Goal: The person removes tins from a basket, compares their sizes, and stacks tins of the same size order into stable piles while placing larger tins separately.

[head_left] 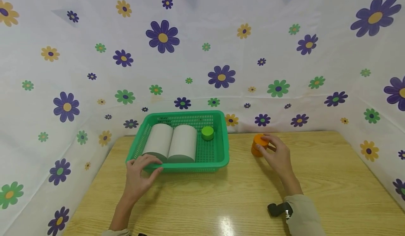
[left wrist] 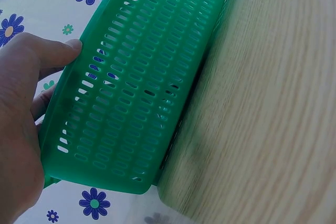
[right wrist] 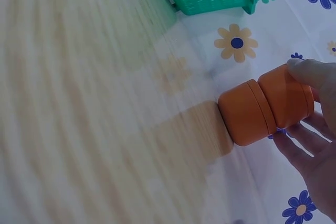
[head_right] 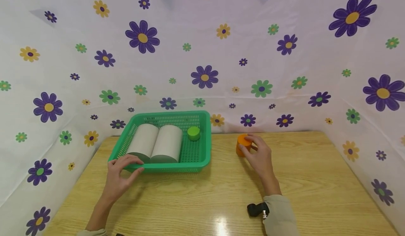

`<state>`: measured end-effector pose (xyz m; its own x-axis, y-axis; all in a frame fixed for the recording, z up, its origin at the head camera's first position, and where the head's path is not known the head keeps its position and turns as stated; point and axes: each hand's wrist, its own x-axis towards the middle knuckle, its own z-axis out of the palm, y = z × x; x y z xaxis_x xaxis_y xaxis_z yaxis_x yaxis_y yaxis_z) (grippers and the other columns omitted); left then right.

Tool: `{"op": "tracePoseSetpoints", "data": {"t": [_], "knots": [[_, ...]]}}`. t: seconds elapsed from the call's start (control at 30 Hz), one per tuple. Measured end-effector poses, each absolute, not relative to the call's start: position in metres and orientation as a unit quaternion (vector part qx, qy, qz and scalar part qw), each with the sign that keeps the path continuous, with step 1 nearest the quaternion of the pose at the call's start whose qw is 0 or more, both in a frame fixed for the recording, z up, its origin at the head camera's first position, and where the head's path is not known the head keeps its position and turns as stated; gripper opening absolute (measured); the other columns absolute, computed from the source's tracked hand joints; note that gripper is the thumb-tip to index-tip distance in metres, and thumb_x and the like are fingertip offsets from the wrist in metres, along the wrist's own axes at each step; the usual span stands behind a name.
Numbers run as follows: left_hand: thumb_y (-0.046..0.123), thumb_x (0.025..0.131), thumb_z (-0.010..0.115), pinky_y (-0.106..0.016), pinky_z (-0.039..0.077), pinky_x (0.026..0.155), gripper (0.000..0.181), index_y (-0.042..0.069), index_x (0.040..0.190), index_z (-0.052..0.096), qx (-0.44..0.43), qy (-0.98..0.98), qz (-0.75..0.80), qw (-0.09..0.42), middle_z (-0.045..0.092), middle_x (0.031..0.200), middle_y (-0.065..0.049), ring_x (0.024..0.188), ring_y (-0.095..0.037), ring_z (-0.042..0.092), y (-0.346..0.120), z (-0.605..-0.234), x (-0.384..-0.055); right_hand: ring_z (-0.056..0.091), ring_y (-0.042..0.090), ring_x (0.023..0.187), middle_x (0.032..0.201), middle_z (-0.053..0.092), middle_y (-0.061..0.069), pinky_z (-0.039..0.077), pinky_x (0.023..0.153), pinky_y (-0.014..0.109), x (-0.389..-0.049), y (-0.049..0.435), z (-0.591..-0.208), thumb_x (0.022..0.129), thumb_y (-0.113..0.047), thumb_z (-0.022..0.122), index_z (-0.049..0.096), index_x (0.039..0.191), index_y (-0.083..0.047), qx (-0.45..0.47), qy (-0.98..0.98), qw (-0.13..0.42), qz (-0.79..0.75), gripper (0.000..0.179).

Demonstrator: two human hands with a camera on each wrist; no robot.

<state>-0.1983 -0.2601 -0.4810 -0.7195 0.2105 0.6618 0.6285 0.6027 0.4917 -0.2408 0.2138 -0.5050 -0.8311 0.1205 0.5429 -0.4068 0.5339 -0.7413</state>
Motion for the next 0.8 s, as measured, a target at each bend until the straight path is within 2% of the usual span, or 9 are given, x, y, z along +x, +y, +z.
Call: {"op": "tracePoseSetpoints", "data": {"t": [0.4,0.5,0.6,0.73,0.8], "knots": [[0.011,0.081,0.086,-0.042,0.02,0.085,0.02,0.02,0.096,0.075,-0.246,-0.851,-0.368,0.283,0.07,0.099,0.009,0.096,-0.016,0.06,-0.262,-0.483,-0.199,0.062,0.038,0.116,0.127,0.064,0.019,0.052,0.091,0.053,-0.24,0.217,-0.5,0.089,-0.003,0.08,0.068,0.12,0.005,0.077,-0.835,0.274,0.471,0.035],[0.011,0.082,0.085,-0.042,0.02,0.086,0.02,0.02,0.097,0.076,-0.246,-0.851,-0.368,0.283,0.07,0.1,0.009,0.097,-0.016,0.06,-0.263,-0.484,-0.2,0.061,0.037,0.118,0.127,0.065,0.017,0.05,0.094,0.053,-0.239,0.218,-0.493,0.088,-0.002,0.081,0.068,0.12,0.005,0.083,-0.832,0.286,0.469,0.035],[0.011,0.082,0.085,-0.043,0.02,0.086,0.02,0.02,0.097,0.075,-0.247,-0.85,-0.368,0.285,0.07,0.1,0.009,0.097,-0.016,0.06,-0.264,-0.484,-0.201,0.061,0.035,0.119,0.128,0.065,0.016,0.05,0.097,0.042,-0.238,0.217,-0.485,0.088,-0.001,0.08,0.068,0.12,0.005,0.095,-0.831,0.295,0.462,0.034],[0.011,0.081,0.086,-0.044,0.02,0.086,0.021,0.022,0.097,0.075,-0.251,-0.848,-0.367,0.288,0.07,0.099,0.009,0.096,-0.016,0.06,-0.265,-0.485,-0.202,0.064,0.035,0.112,0.123,0.067,0.016,0.048,0.096,0.02,-0.234,0.214,-0.472,0.089,0.002,0.077,0.068,0.121,0.004,0.117,-0.827,0.296,0.464,0.033],[0.011,0.081,0.086,-0.044,0.021,0.086,0.022,0.022,0.097,0.075,-0.251,-0.848,-0.366,0.29,0.07,0.099,0.009,0.096,-0.016,0.06,-0.265,-0.485,-0.202,0.065,0.036,0.108,0.122,0.068,0.017,0.046,0.093,0.014,-0.232,0.212,-0.466,0.089,0.004,0.076,0.067,0.121,0.004,0.129,-0.827,0.289,0.464,0.033]]}}
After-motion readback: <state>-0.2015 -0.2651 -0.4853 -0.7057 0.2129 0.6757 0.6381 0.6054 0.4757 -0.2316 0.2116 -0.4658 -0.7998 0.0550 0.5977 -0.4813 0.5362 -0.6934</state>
